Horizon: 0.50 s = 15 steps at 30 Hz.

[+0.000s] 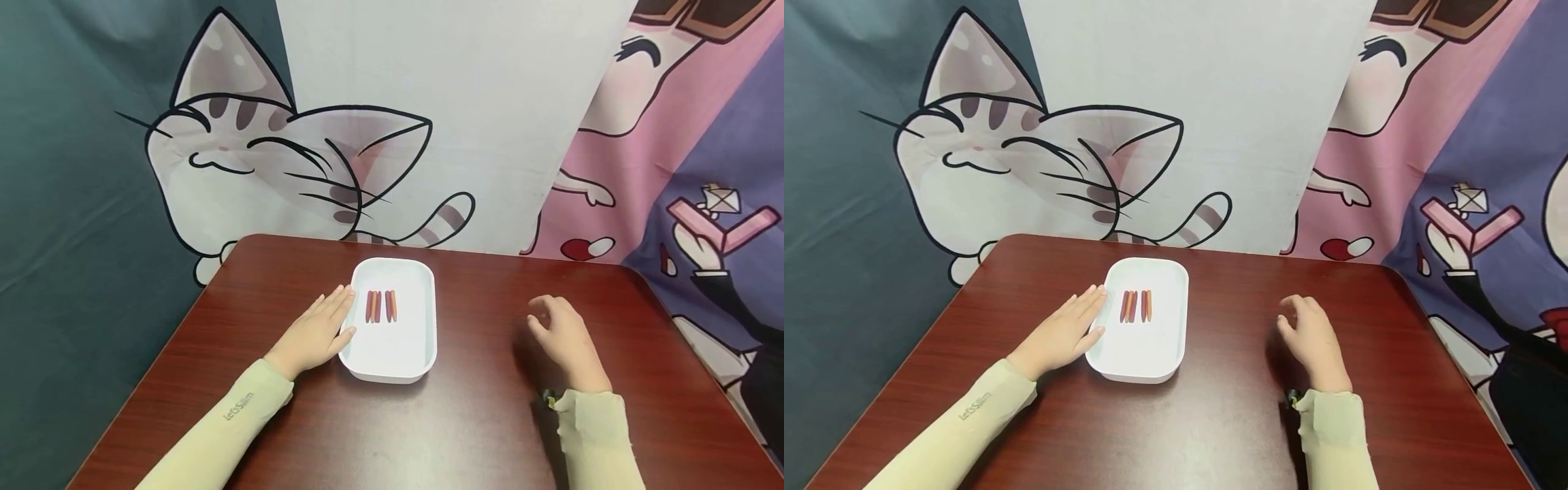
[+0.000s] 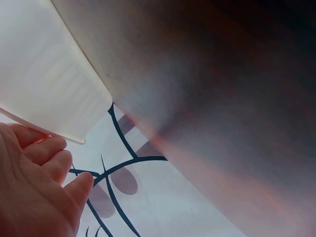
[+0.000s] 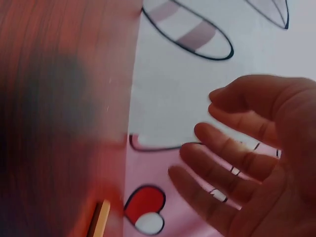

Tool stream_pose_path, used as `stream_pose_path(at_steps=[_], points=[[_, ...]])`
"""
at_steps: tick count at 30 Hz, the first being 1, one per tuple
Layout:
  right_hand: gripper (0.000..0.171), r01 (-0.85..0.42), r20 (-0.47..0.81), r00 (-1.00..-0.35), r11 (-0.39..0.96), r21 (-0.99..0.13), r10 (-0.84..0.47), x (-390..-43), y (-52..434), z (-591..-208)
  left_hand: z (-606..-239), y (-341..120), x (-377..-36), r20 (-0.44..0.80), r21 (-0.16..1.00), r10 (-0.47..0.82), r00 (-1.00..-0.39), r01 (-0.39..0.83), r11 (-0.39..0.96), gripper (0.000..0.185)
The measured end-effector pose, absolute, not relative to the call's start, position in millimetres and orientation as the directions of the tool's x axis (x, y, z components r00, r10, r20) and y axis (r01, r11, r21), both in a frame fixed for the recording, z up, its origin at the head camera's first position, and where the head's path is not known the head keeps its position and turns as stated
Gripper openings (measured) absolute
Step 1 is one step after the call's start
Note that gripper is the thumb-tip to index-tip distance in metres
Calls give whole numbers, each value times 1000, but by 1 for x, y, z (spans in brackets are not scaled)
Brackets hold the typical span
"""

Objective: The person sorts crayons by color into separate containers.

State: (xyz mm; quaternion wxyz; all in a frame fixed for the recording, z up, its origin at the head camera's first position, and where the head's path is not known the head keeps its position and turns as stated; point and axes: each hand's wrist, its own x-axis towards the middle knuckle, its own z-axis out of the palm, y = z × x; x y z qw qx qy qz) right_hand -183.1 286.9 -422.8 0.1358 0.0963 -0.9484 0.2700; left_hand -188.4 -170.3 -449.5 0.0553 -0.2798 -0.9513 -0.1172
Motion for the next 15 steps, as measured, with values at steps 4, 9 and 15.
stream_pose_path(at_steps=[4,9,15], points=[[27,-181,280,-959,864,-470,-48,-182,303,-428,-450,-171,-190,177,189,526,-832,553,811,69],[33,-87,225,-974,879,-470,24,-182,323,-435,-451,-171,-190,158,195,519,-840,542,818,69],[37,1,129,-989,881,-473,70,-182,338,-444,-451,-172,-190,140,204,511,-848,529,824,70]])
